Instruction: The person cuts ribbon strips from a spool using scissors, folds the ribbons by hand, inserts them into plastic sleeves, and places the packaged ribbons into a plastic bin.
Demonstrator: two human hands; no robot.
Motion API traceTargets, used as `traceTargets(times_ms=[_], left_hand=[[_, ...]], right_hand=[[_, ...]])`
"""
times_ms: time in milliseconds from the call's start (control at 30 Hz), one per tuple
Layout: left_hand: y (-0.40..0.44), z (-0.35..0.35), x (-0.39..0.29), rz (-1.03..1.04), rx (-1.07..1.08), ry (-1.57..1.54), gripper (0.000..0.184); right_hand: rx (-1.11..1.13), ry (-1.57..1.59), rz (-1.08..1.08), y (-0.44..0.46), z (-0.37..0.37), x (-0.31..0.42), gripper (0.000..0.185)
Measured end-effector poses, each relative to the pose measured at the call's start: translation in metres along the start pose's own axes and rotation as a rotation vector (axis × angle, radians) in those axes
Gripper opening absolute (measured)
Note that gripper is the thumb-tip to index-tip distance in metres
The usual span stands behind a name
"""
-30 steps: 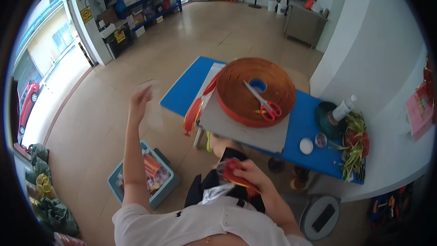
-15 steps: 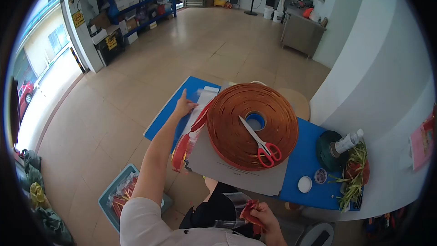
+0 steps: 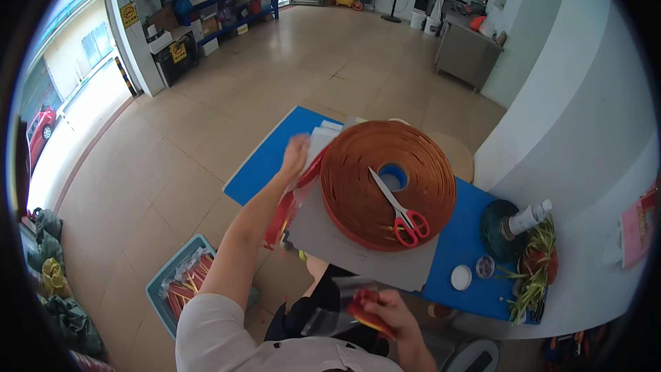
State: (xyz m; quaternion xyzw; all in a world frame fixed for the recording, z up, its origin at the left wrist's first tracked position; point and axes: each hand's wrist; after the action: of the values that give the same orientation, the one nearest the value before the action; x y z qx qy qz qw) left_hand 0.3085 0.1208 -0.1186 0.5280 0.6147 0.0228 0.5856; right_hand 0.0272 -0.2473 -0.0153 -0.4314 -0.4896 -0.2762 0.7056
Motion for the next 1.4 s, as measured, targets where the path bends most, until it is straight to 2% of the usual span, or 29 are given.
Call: traceTargets(times_ms=[67,133,167,200,267,333,433,467,500,533,600,633,733,767,867,967,1167,1267,1300,1367,1400], left_hand=[[0.015,-0.028,-0.046,0.036,-0.303,-0.068,0.037],[0.006,-0.086,-0.135,-0.268,-0.134,-0.381,0.045],[-0.009,-0.119,-0.169,-0.278,0.07,-0.429,0.046],[-0.03,-0.145,-0.193,-0.28,0.265,-0.477,0.047],[-0.079,-0.172,-0.212,-0.156,0.539,-0.447,0.045],[-0.115,-0.184,-0.242,0.017,0.584,-0.43,0.038],[-0.15,-0.187,-0.256,-0.339,0.782,-0.645,0.028],[-0.159,-0.183,-0.254,-0.537,0.794,-0.677,0.025],[-0.169,-0.175,-0.249,-0.74,0.803,-0.708,0.022],[-0.178,-0.169,-0.242,-0.945,0.808,-0.74,0.02],[-0.188,-0.156,-0.231,-1.062,0.656,-0.745,0.02],[-0.191,-0.151,-0.227,-1.116,0.579,-0.747,0.02],[-0.187,-0.15,-0.224,-1.093,0.5,-0.718,0.02],[-0.185,-0.15,-0.221,-1.081,0.598,-0.669,0.023],[-0.187,-0.145,-0.228,-1.041,0.557,-0.866,0.025],[-0.185,-0.147,-0.228,-1.063,0.635,-0.909,0.025],[-0.192,-0.149,-0.239,-1.265,0.6,-0.966,0.024],[-0.205,-0.138,-0.231,-1.224,0.553,-0.896,0.022],[-0.2,-0.135,-0.228,-1.192,0.496,-0.971,0.02],[-0.191,-0.135,-0.228,-1.126,0.406,-0.917,0.019],[-0.185,-0.136,-0.229,-1.093,0.363,-0.888,0.018]], right_hand=[[-0.13,-0.091,-0.23,0.004,0.014,0.027,0.016],[-0.258,-0.257,-0.361,0.012,0.011,0.042,0.016],[-0.298,-0.387,-0.368,0.012,0.009,0.055,0.017],[-0.325,-0.519,-0.381,0.015,0.006,0.07,0.017],[-0.304,-0.397,-0.634,0.026,0.014,0.084,0.018],[-0.16,-0.43,-0.641,0.036,0.014,0.091,0.018],[-0.01,-0.446,-0.67,0.053,0.021,0.09,0.018],[0.022,-0.45,-0.682,0.06,0.023,0.089,0.018],[0.021,-0.502,-0.593,0.066,0.022,0.086,0.019],[-0.015,-0.429,-0.579,0.073,0.022,0.077,0.022],[-0.097,-0.293,-0.552,0.083,0.022,0.057,0.027],[-0.229,-0.349,-0.639,0.08,0.021,0.048,0.034],[-0.1,-0.117,-0.236,0.051,0.013,0.036,0.037],[-0.107,-0.059,-0.193,0.048,0.012,0.028,0.033],[-0.153,-0.104,0.01,0.033,0.018,0.035,0.03],[-0.234,-0.054,-0.074,0.035,0.019,0.017,0.026],[-0.345,-0.024,-0.116,0.035,0.019,0.008,0.024],[-0.407,-0.066,-0.243,0.033,0.019,0.0,0.024],[-0.433,-0.108,-0.256,0.027,0.019,0.0,0.025],[-0.488,-0.189,-0.289,0.011,0.017,0.001,0.025],[-0.436,-0.14,-0.244,0.005,0.018,-0.002,0.025]])
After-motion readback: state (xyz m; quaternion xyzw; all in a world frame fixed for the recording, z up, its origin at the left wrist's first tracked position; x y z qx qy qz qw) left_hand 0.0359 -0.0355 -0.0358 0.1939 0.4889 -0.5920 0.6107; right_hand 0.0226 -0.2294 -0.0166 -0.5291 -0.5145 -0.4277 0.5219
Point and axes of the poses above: each hand's wrist, its own y-axis towards the middle knuckle, its own z-axis out of the palm, x = y × z, and after that the axes turned 8 degrees about -x, right-handed
